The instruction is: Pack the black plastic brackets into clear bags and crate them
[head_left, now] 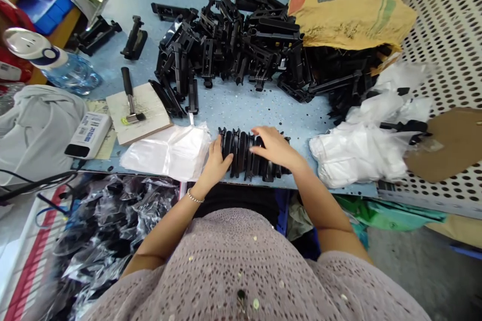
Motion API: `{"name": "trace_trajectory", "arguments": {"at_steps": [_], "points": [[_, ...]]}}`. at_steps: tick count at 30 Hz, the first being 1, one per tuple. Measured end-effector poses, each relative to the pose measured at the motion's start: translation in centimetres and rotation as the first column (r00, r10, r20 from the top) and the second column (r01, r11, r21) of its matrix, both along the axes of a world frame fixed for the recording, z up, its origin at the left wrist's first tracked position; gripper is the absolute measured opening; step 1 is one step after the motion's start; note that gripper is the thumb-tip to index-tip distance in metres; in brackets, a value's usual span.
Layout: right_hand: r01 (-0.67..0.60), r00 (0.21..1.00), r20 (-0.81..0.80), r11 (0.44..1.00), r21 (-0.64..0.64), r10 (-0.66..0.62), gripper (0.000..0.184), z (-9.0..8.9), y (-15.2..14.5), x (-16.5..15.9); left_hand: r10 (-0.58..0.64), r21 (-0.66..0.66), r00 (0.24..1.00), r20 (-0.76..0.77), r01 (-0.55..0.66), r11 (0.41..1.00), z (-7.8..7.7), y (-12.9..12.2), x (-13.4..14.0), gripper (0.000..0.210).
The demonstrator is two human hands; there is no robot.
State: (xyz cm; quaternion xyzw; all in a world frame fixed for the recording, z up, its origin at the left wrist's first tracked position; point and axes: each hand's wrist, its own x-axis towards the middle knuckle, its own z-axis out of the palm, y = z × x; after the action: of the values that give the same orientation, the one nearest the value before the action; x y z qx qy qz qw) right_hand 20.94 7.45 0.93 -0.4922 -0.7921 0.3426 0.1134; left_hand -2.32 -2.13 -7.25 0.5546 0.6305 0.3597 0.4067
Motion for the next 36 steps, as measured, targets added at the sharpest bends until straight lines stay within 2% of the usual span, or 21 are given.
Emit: {"name": "trace_trajectory", "arguments": {"at_steps": [2, 5, 6, 8, 10, 12, 14, 15, 16, 17, 19, 20, 21, 22, 24, 25, 27, 29, 32, 34, 36], "points": [[-0.082, 0.989, 0.120, 0.997, 0.000, 0.081, 0.053, -1.0, -1.6, 1.9, 0.039, -0.033, 0.989, 0.142, -0.035, 0.999, -0.1, 0.5, -0.9, 0.077], [-0.076, 0.992, 0.105, 0.996, 0.044, 0.071, 0.055, -1.3, -2.9, 3.5, 0.067, -0.092, 0.896, 0.439, -0.030, 0.995, 0.5, 0.5, -2.2, 0.068], [-0.060, 0.996, 0.076, 0.994, 0.095, 0.053, 0.054, -0.8, -3.3, 3.5, 0.043, -0.086, 0.857, 0.514, 0.002, 0.996, 1.0, 0.3, -2.6, 0.066], [-0.058, 0.998, 0.001, 0.979, 0.193, 0.059, 0.056, 0.7, -4.1, 2.4, -0.094, -0.006, 0.822, 0.561, 0.117, 0.993, 2.8, -0.6, -3.1, 0.068], [-0.184, 0.979, -0.042, 0.955, 0.233, 0.199, 0.067, 2.6, -5.0, 0.5, -0.314, 0.115, 0.844, 0.435, 0.293, 0.949, 5.0, -1.6, -3.7, 0.075], [-0.400, 0.913, 0.004, 0.892, 0.211, 0.408, 0.076, 4.1, -5.8, -1.5, -0.506, 0.173, 0.844, 0.180, 0.479, 0.861, 7.2, -2.4, -4.4, 0.074], [-0.544, 0.839, 0.116, 0.825, 0.154, 0.532, 0.069, 4.7, -6.4, -3.0, -0.604, 0.162, 0.796, -0.040, 0.601, 0.782, 8.8, -2.9, -5.3, 0.062], [-0.568, 0.820, 0.172, 0.813, 0.128, 0.546, 0.061, 4.8, -6.6, -3.4, -0.619, 0.158, 0.778, -0.103, 0.628, 0.762, 9.2, -3.0, -5.7, 0.055], [-0.562, 0.819, 0.217, 0.819, 0.116, 0.532, 0.053, 4.7, -6.7, -3.5, -0.596, 0.164, 0.790, -0.143, 0.613, 0.773, 9.4, -3.0, -6.2, 0.047], [-0.532, 0.834, 0.246, 0.839, 0.118, 0.494, 0.047, 4.5, -6.6, -3.5, -0.522, 0.185, 0.836, -0.169, 0.547, 0.816, 9.3, -2.9, -6.6, 0.038], [-0.411, 0.898, 0.233, 0.900, 0.145, 0.373, 0.042, 4.0, -6.3, -3.1, -0.208, 0.247, 0.954, -0.216, 0.260, 0.934, 8.3, -2.8, -7.4, 0.023], [-0.325, 0.937, 0.186, 0.934, 0.150, 0.296, 0.042, 3.6, -6.1, -2.9, -0.027, 0.274, 0.967, -0.252, 0.098, 0.957, 7.5, -2.7, -7.7, 0.023], [-0.226, 0.971, 0.113, 0.965, 0.134, 0.212, 0.043, 3.1, -5.9, -2.8, 0.114, 0.288, 0.946, -0.305, -0.022, 0.957, 6.5, -2.7, -8.0, 0.025], [-0.124, 0.992, 0.016, 0.988, 0.090, 0.123, 0.045, 2.5, -5.8, -2.9, 0.187, 0.287, 0.911, -0.368, -0.080, 0.955, 5.5, -2.7, -8.1, 0.024], [0.039, 0.975, -0.213, 0.995, -0.087, -0.056, 0.051, 1.2, -5.9, -3.8, 0.181, 0.243, 0.856, -0.484, -0.067, 0.968, 3.7, -2.8, -8.3, 0.022], [0.087, 0.935, -0.322, 0.976, -0.201, -0.149, 0.053, 0.5, -6.2, -4.5, 0.161, 0.224, 0.845, -0.510, -0.051, 0.973, 2.9, -2.9, -8.4, 0.020], [0.111, 0.813, -0.482, 0.900, -0.422, -0.326, 0.055, -0.9, -6.9, -6.2, 0.165, 0.229, 0.850, -0.501, -0.054, 0.972, 2.1, -3.1, -8.4, 0.021], [0.070, 0.687, -0.559, 0.808, -0.585, -0.464, 0.052, -1.8, -7.7, -7.8, 0.177, 0.271, 0.855, -0.487, -0.045, 0.962, 1.8, -3.0, -8.2, 0.025], [-0.008, 0.546, -0.584, 0.693, -0.720, -0.601, 0.047, -2.3, -8.4, -9.3, 0.131, 0.269, 0.827, -0.547, 0.026, 0.963, 1.8, -2.1, -7.4, 0.043], [-0.038, 0.489, -0.583, 0.652, -0.757, -0.649, 0.047, -2.2, -8.4, -9.5, 0.085, 0.210, 0.822, -0.563, 0.043, 0.977, 1.8, -1.0, -7.0, 0.030], [-0.050, 0.458, -0.580, 0.632, -0.773, -0.673, 0.048, -1.9, -8.3, -9.3, 0.085, 0.170, 0.861, -0.501, 0.002, 0.985, 1.8, 0.0, -7.1, 0.016]]}}
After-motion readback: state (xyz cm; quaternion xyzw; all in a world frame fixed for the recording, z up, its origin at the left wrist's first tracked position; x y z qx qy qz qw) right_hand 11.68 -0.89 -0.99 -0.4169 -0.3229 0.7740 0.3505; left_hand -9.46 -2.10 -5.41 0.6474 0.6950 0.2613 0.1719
